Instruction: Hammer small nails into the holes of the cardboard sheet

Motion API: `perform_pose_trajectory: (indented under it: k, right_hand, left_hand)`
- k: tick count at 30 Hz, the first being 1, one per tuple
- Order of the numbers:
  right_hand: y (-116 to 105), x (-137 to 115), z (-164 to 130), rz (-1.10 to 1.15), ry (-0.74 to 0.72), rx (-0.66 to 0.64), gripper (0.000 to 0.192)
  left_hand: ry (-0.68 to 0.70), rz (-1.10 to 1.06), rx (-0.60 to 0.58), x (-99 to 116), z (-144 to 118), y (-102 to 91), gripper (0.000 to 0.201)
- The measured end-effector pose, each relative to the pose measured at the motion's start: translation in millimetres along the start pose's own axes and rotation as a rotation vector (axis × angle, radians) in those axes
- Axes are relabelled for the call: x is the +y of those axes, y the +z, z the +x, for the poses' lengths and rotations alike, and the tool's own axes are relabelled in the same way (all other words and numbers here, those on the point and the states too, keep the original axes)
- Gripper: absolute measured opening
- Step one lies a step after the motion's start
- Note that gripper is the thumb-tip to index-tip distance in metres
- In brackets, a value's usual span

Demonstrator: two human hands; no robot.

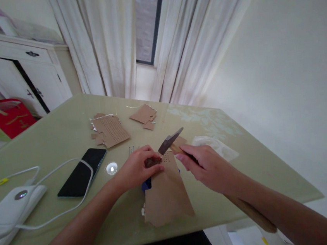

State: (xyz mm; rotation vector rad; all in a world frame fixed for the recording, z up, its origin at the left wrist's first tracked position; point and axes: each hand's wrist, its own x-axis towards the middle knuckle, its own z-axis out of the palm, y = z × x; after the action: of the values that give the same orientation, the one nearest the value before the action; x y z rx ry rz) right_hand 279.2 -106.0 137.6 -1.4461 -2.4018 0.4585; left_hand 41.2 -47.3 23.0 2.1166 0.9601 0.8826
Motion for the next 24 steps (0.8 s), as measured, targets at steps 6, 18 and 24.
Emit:
perform_pose_trajectory:
  k: [6, 18, 24]
  right_hand:
    - [12.7, 11.7, -1.9, 0.046, -0.005, -0.075, 0.032]
    - [23.3, 22.6, 1.5, 0.155, 0.045, -0.102, 0.034]
    - [41.6, 60.4, 18.8, 0.886, 0.251, 0.233, 0.042]
  left_hand:
    - [0.004, 0.042, -0.027, 4.9, -0.9, 0.3, 0.035]
    - [-0.004, 0.048, 0.012, 11.0, -2.9, 1.6, 0.037]
    - [-0.081, 0.114, 0.388, -10.0, 1.9, -17.7, 0.036]
